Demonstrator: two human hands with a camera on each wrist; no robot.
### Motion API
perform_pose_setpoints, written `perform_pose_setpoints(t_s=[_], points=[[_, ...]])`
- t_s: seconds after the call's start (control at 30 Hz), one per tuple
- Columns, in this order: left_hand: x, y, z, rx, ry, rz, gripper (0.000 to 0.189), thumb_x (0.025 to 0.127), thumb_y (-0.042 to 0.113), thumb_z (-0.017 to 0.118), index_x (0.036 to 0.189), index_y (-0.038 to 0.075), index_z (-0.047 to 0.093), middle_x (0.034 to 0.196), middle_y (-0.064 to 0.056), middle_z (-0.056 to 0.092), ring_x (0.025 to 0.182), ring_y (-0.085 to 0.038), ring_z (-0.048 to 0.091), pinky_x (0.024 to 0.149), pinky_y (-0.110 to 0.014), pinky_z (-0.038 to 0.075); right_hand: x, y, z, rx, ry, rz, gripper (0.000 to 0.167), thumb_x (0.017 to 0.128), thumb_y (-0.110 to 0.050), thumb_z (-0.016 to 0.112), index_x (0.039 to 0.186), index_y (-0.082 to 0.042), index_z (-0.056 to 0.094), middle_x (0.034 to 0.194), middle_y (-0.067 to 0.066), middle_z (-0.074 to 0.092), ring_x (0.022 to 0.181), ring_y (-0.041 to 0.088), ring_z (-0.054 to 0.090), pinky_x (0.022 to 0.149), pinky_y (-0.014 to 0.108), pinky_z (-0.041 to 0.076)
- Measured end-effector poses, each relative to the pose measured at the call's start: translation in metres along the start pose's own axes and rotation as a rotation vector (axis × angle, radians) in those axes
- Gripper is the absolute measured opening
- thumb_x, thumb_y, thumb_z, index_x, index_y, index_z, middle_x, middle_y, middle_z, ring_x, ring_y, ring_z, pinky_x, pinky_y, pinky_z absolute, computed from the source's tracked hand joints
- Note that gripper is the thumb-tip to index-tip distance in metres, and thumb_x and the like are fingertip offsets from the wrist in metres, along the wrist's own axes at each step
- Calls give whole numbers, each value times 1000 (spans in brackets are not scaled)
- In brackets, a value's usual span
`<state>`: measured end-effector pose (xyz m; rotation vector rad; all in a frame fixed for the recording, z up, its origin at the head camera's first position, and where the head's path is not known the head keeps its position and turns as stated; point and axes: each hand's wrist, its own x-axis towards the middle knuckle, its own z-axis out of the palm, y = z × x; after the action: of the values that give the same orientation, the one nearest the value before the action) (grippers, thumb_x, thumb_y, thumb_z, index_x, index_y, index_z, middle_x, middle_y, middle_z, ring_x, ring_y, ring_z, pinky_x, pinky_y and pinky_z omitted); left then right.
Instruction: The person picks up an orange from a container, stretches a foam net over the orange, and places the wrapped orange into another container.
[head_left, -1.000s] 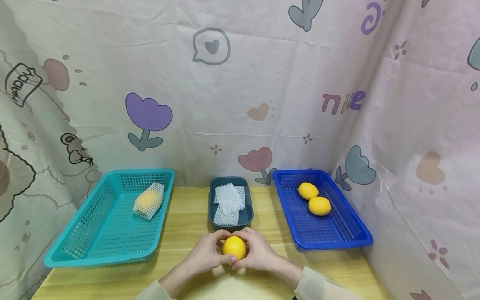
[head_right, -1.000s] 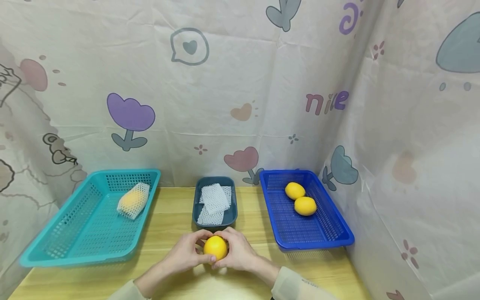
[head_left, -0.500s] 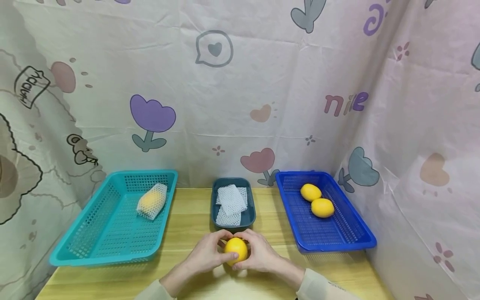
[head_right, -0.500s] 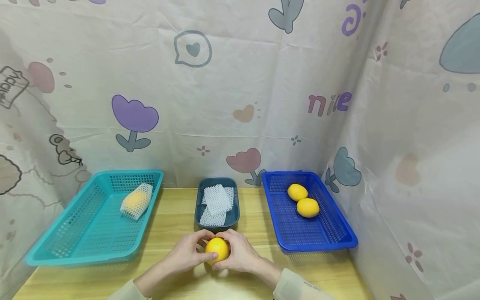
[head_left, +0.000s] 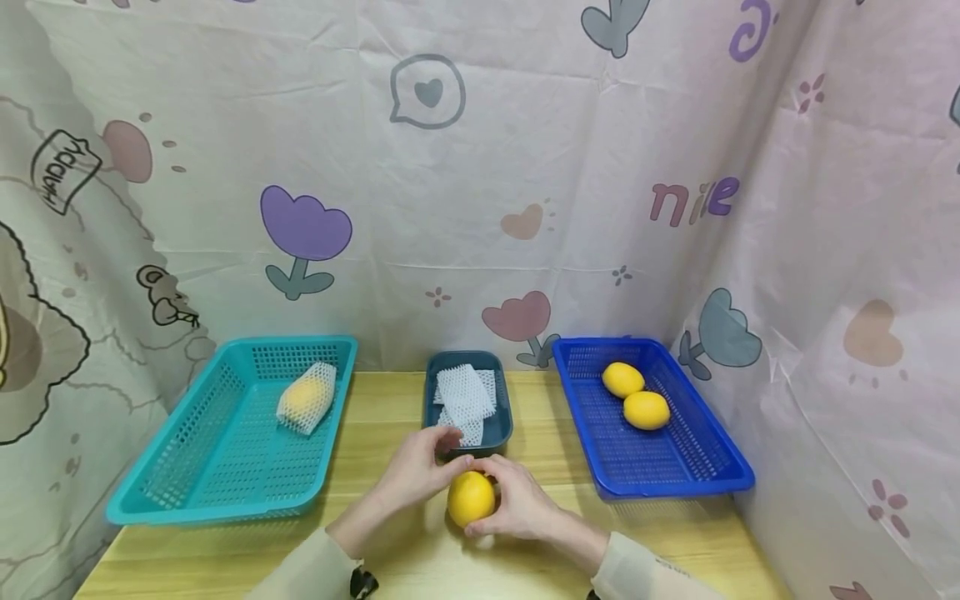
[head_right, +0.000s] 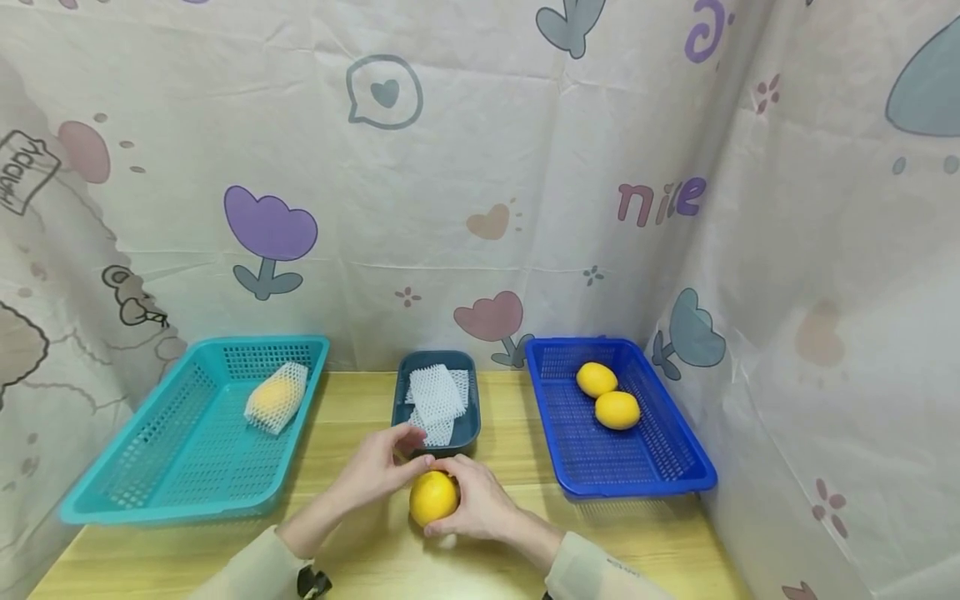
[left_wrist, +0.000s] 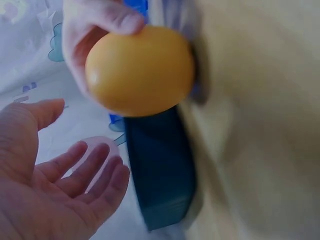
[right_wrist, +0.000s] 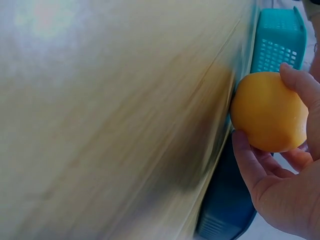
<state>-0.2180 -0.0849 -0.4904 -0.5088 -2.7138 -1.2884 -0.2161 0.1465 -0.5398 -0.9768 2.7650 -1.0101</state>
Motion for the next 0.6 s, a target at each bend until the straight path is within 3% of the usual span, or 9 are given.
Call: perform_pose_setpoints(t_s=[0.1,0.23,0.43,0.6], points=[[11,3,-5,75,56,20,36,97,28,86,125,6,77,125,-17,83,114,-35,78,103,-55,65,0,0,1,-15,1,6,83,73,-42,105,144,-22,68,125,-8,72,111,6,63,98,31,55],[24,7,-8,248,101,43,36,98,31,86,124,9,77,124,-12,82,113,-33,74,102,-51,63,0,1,1,-22,2,11,82,73,-42,106,143,-22,68,124,-8,72,112,7,63,99,34,55],[42,7,-6,444,77,41,40,98,38,85,125,10,78,119,-10,80,104,-29,66,94,-45,60,0,0,2,-10,0,-1,81,72,-40,106,141,-22,69,124,-8,73,111,6,63,99,32,55],[53,9,1,524,57,53,39,99,39,85,124,11,79,121,-12,81,108,-32,69,99,-47,62,0,-1,1,-3,-10,4,79,73,-40,106,141,-21,69,125,-7,73,110,5,63,98,30,55]])
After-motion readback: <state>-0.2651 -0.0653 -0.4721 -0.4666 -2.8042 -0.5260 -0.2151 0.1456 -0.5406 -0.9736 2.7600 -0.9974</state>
